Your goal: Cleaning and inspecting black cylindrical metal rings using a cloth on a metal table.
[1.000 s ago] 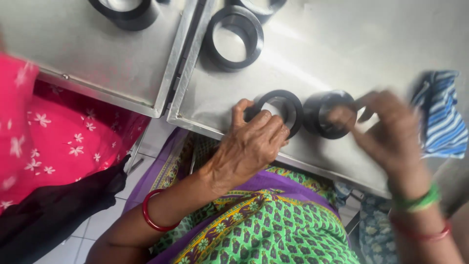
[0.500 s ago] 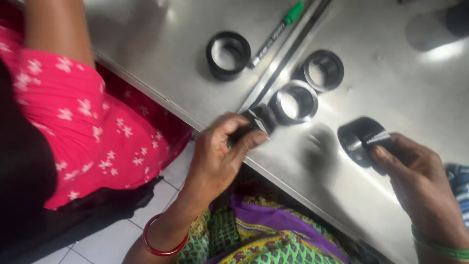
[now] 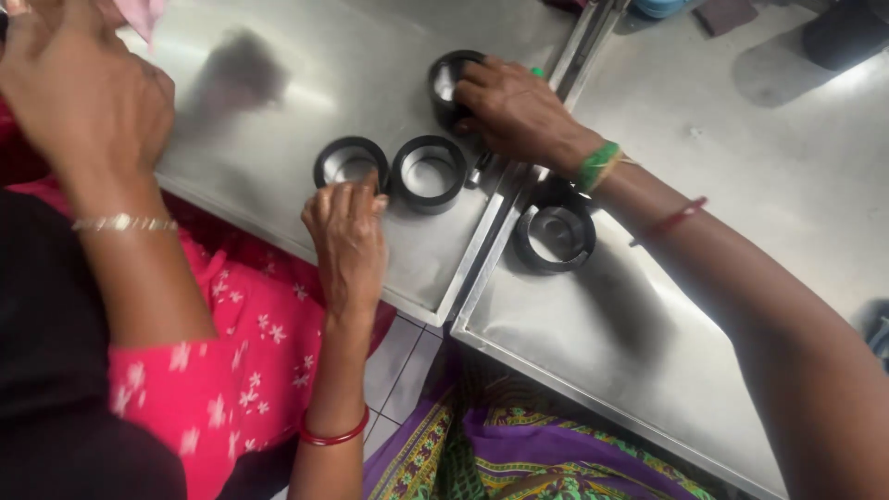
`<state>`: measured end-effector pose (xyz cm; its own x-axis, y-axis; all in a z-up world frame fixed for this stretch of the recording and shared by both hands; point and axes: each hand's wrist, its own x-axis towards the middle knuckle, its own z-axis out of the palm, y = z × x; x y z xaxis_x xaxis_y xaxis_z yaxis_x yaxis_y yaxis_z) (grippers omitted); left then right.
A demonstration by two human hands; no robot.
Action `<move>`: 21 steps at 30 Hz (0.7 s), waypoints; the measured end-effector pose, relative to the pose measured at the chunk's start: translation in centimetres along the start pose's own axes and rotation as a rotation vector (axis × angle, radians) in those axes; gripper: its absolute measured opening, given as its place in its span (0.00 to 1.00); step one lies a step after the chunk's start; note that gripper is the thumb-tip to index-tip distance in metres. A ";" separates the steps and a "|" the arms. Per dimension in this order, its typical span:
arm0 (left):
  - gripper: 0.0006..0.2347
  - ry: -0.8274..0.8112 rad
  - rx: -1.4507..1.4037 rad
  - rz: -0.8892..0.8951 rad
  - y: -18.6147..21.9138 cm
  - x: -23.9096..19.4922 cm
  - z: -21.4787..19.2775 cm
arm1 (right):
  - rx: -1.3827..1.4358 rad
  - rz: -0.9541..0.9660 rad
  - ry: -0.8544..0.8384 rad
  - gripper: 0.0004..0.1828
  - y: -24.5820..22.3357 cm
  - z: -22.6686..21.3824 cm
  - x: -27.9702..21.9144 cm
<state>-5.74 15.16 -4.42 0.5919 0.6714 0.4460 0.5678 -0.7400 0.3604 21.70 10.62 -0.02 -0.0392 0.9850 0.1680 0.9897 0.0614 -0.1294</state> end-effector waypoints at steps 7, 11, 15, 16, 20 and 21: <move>0.14 0.111 -0.222 0.052 3.0 -0.4 -1.5 | 0.126 0.018 0.257 0.06 0.2 -3.6 -6.1; 0.17 -0.062 -0.411 0.359 9.9 -2.2 0.4 | 0.177 0.307 0.046 0.07 -0.7 -6.0 -13.2; 0.09 -0.360 -0.359 0.431 14.2 -2.5 1.6 | 0.042 0.206 0.063 0.13 -3.4 -7.0 -15.6; 0.03 -0.438 -0.293 0.422 14.9 -2.2 1.2 | -0.069 0.135 0.058 0.16 -3.6 -7.0 -16.2; 0.02 -0.319 -0.336 0.376 15.1 -3.1 1.4 | 0.015 0.173 -0.022 0.16 -1.6 -6.2 -17.7; 0.03 -0.334 -0.404 0.322 15.2 -3.4 1.3 | 0.114 0.141 -0.022 0.21 -1.5 -6.1 -17.7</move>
<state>1.59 1.69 -1.59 0.8819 0.3392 0.3274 0.1074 -0.8208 0.5610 21.75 -7.86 3.21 0.0942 0.9884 0.1191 0.9636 -0.0605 -0.2603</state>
